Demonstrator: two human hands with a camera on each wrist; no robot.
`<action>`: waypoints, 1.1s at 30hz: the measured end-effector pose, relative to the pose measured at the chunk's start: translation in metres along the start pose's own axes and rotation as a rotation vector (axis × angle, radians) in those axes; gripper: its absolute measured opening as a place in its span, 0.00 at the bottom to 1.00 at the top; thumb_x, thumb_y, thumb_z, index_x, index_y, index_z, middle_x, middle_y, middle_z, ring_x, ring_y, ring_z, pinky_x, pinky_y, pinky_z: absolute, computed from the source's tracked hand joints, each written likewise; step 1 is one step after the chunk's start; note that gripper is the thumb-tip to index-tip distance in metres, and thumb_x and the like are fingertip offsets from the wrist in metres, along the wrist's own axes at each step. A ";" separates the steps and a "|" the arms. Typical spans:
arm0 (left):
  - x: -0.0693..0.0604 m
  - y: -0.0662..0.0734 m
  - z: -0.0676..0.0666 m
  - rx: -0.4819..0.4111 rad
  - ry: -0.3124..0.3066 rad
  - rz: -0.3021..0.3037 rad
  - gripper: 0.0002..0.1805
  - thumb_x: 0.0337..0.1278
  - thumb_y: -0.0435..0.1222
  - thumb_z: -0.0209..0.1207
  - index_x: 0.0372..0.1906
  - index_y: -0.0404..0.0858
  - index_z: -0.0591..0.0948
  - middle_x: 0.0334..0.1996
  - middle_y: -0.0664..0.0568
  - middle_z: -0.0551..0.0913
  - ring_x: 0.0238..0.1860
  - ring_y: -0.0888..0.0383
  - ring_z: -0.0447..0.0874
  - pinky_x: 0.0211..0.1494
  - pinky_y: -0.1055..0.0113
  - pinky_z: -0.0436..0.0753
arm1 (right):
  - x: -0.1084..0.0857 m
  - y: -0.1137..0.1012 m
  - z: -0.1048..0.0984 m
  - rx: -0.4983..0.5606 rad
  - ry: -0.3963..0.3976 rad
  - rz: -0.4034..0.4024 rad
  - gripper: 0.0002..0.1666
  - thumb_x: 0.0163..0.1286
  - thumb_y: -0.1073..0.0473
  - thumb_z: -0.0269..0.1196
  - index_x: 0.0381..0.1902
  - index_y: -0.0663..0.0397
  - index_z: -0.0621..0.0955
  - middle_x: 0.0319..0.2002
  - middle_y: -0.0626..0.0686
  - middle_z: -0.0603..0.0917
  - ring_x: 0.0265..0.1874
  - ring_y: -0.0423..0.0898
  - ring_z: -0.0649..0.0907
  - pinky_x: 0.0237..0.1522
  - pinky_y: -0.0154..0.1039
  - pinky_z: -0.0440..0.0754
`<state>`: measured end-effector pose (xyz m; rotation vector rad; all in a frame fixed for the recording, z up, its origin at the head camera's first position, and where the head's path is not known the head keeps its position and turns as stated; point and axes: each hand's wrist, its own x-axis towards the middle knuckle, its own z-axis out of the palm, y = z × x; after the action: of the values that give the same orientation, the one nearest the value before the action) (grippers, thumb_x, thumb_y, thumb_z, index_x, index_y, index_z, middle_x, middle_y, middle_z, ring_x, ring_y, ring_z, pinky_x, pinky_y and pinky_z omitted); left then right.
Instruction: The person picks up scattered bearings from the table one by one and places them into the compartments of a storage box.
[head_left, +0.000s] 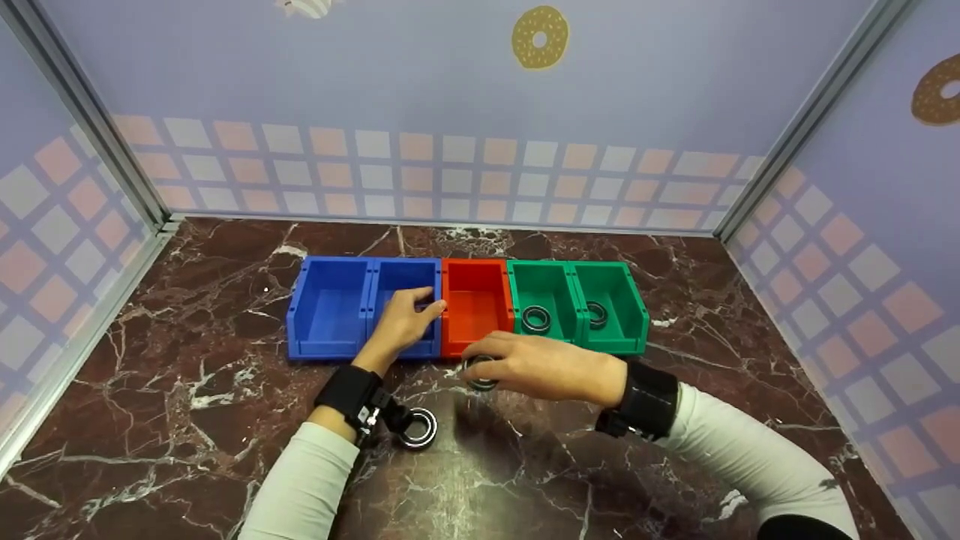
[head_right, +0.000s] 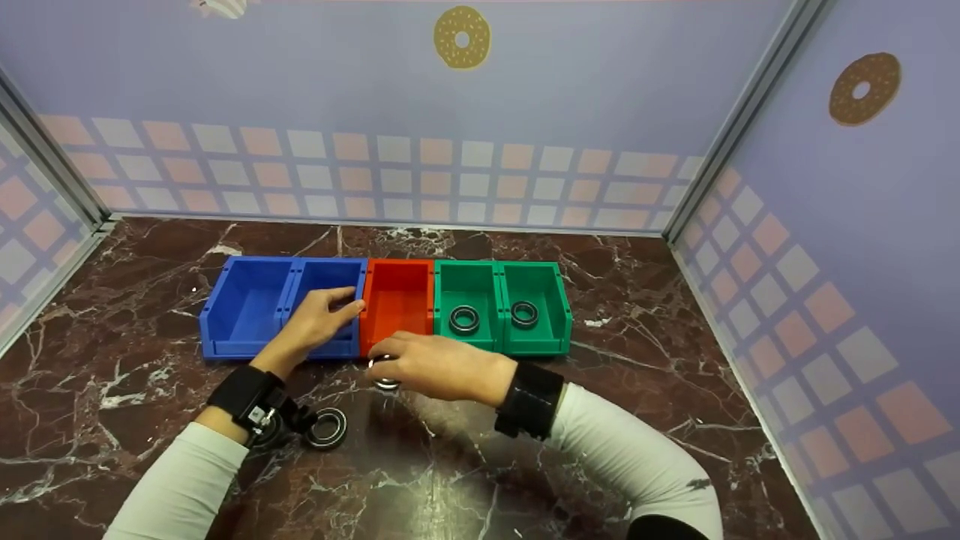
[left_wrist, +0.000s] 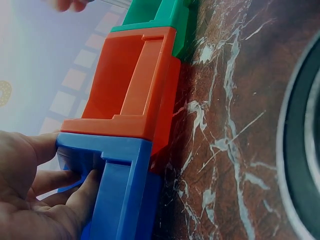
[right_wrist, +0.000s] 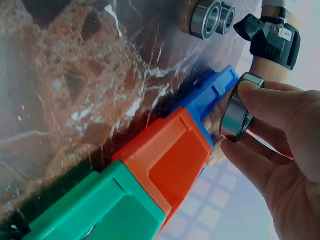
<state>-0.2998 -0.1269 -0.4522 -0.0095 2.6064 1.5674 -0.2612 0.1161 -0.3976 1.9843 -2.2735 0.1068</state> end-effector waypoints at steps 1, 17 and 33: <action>0.000 0.000 0.000 0.001 0.001 0.000 0.31 0.71 0.41 0.55 0.72 0.30 0.66 0.72 0.36 0.67 0.73 0.44 0.64 0.76 0.51 0.67 | 0.001 0.001 -0.001 0.001 -0.001 0.007 0.22 0.70 0.63 0.62 0.60 0.43 0.80 0.61 0.52 0.80 0.60 0.47 0.79 0.61 0.37 0.81; 0.001 -0.002 0.000 -0.009 0.000 0.016 0.31 0.71 0.41 0.55 0.71 0.29 0.66 0.72 0.36 0.67 0.74 0.43 0.62 0.76 0.51 0.66 | 0.012 0.024 -0.011 -0.027 0.013 0.044 0.24 0.67 0.66 0.64 0.60 0.46 0.80 0.60 0.53 0.79 0.59 0.48 0.79 0.59 0.39 0.82; 0.001 0.000 0.000 -0.031 -0.004 -0.002 0.31 0.71 0.41 0.55 0.71 0.30 0.66 0.72 0.36 0.66 0.74 0.43 0.63 0.76 0.51 0.67 | 0.027 0.047 -0.004 -0.033 0.067 0.085 0.17 0.71 0.63 0.62 0.56 0.50 0.82 0.57 0.55 0.81 0.58 0.49 0.80 0.58 0.38 0.82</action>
<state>-0.3005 -0.1268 -0.4522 -0.0119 2.5781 1.6051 -0.3114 0.0970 -0.3889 1.8398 -2.3025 0.1403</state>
